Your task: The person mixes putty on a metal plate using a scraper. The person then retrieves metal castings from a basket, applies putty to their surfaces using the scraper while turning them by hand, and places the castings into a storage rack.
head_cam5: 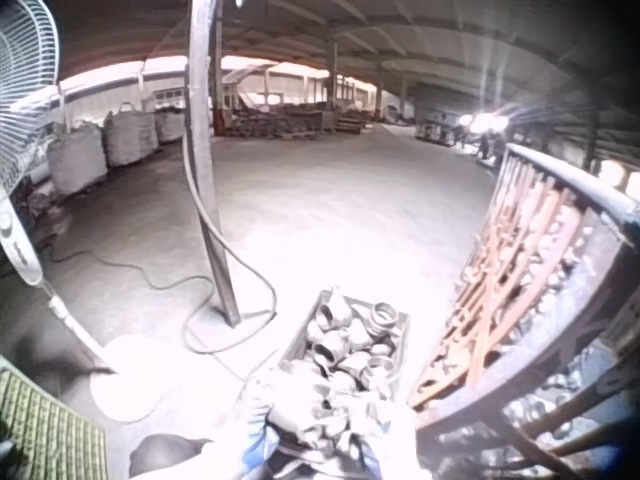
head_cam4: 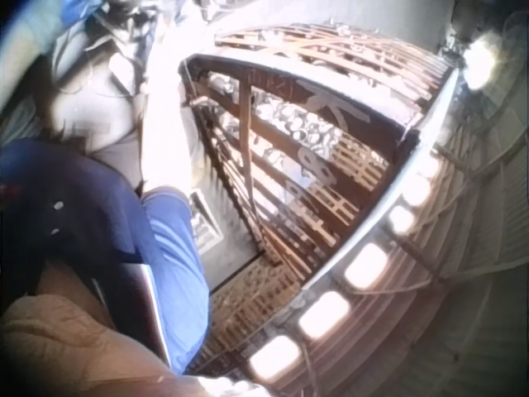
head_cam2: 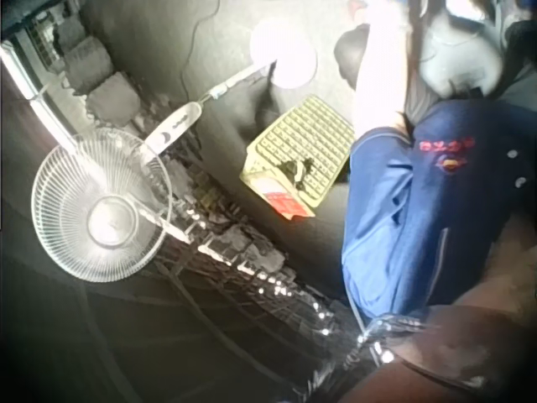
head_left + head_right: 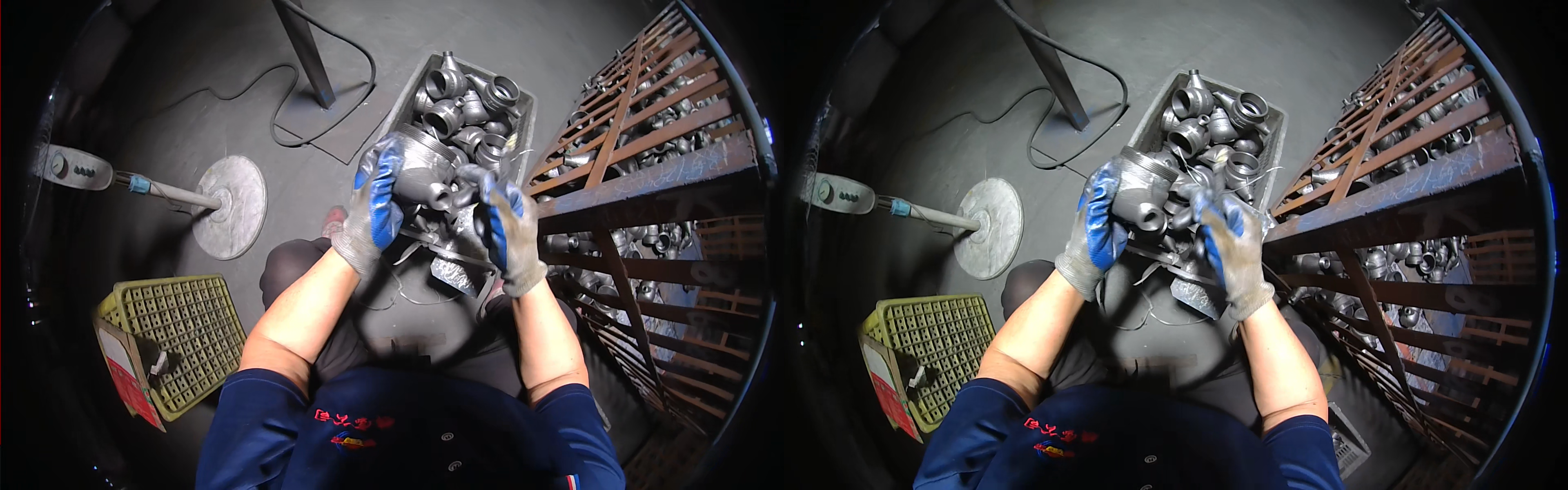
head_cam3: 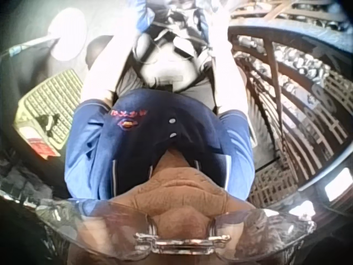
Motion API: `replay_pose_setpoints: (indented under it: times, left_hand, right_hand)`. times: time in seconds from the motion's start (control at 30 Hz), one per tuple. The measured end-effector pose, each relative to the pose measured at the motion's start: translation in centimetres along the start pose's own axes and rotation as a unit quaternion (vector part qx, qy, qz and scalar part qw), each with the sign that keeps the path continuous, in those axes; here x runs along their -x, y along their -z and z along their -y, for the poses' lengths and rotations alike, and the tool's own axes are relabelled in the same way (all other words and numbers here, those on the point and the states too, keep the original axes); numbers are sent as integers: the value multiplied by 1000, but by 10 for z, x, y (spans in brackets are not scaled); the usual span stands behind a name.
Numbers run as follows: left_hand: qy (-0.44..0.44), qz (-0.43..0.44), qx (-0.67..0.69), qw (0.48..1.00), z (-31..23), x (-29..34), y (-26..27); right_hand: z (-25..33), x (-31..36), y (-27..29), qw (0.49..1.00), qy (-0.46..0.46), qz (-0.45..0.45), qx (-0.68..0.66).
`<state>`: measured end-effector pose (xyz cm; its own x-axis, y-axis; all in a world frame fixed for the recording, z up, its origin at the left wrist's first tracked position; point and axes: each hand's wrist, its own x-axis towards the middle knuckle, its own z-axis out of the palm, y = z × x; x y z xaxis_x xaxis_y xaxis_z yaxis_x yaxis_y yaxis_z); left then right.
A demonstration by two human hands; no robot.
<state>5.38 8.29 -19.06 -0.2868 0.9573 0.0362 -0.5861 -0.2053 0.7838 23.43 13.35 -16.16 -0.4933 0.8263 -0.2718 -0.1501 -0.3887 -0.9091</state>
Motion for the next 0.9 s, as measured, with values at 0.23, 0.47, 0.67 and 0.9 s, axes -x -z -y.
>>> replay_pose_setpoints:
  times: [0.23,0.47,0.67,0.9]
  left_hand:
    - [0,-83,-160,984,-12,-6,-15]
    - [-37,-31,-101,994,-6,-10,19]
    - [86,-92,-23,992,-19,-18,17]
    - [85,-138,-103,981,-21,-13,11]
  right_hand:
    - [-17,2,-13,957,156,-61,235]
    - [-18,-1,-1,993,10,-69,99]
    - [-18,-6,11,998,2,-65,14]
    - [-10,-3,-4,998,31,-49,23]
